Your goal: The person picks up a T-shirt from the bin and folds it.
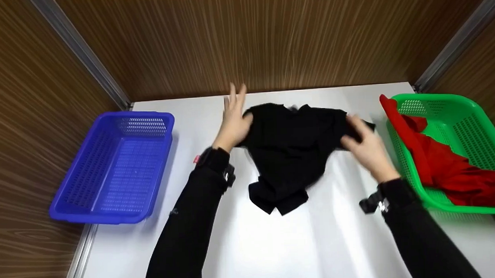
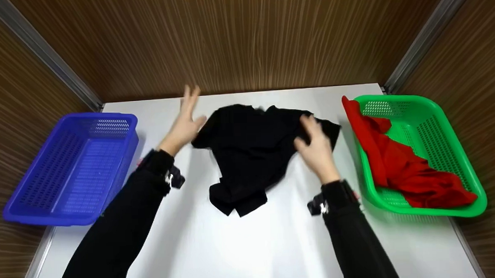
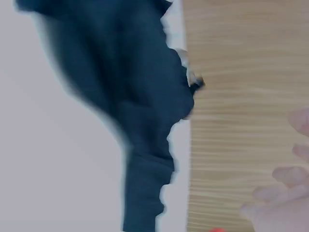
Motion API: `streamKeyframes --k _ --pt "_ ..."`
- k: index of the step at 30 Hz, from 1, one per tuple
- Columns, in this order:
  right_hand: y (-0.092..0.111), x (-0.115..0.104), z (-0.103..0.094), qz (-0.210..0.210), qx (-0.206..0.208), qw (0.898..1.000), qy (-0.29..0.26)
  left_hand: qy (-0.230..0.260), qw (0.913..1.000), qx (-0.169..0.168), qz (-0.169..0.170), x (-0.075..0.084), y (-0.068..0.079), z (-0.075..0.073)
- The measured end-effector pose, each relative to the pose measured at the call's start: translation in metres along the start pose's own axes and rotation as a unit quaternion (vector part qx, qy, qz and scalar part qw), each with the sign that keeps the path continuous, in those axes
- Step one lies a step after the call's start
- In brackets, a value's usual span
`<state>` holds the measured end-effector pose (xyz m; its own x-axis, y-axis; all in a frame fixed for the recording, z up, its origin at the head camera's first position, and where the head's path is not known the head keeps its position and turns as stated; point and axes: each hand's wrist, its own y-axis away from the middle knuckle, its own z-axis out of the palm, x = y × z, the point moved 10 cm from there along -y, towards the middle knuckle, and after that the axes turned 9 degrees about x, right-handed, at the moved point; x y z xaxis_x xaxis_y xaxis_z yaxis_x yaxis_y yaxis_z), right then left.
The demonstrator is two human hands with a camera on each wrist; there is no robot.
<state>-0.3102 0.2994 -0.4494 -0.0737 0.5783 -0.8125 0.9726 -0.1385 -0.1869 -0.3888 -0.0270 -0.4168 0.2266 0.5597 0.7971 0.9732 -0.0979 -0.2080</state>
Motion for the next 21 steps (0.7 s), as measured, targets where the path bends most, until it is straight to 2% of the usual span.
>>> streamKeyframes --k 2,4,6,8,11,13,15,17,18,19,21 --pt "0.019 0.010 0.025 -0.037 -0.029 0.998 0.035 -0.090 0.9945 -0.046 0.026 -0.013 0.020 0.022" --pt "0.040 0.014 0.050 -0.078 -0.055 0.993 0.063 -0.149 0.9822 -0.104 0.048 -0.025 0.046 0.046" --pt "0.062 0.012 0.073 -0.126 -0.081 0.984 0.100 -0.188 0.9673 -0.156 0.069 -0.036 0.073 0.069" --pt "0.084 0.005 0.094 -0.181 -0.104 0.969 0.135 -0.226 0.9507 -0.194 0.087 -0.045 0.100 0.089" --pt "0.111 -0.001 0.122 -0.250 -0.148 0.938 0.188 -0.286 0.9266 -0.213 0.118 -0.058 0.130 0.112" --pt "0.123 0.000 0.135 -0.276 -0.169 0.921 0.217 -0.313 0.9160 -0.205 0.145 -0.060 0.142 0.120" --pt "0.127 0.003 0.143 -0.293 -0.168 0.910 0.242 -0.327 0.9094 -0.183 0.179 -0.057 0.148 0.123" --pt "0.125 0.004 0.144 -0.310 -0.134 0.907 0.253 -0.319 0.9122 -0.155 0.205 -0.051 0.148 0.120" --pt "0.123 0.003 0.143 -0.318 -0.109 0.907 0.252 -0.306 0.9182 -0.141 0.209 -0.047 0.146 0.116" --pt "0.120 0.002 0.140 -0.323 -0.082 0.910 0.247 -0.288 0.9263 -0.127 0.207 -0.045 0.143 0.110" --pt "0.113 0.001 0.133 -0.322 -0.031 0.917 0.232 -0.234 0.9523 -0.106 0.165 -0.043 0.132 0.096"
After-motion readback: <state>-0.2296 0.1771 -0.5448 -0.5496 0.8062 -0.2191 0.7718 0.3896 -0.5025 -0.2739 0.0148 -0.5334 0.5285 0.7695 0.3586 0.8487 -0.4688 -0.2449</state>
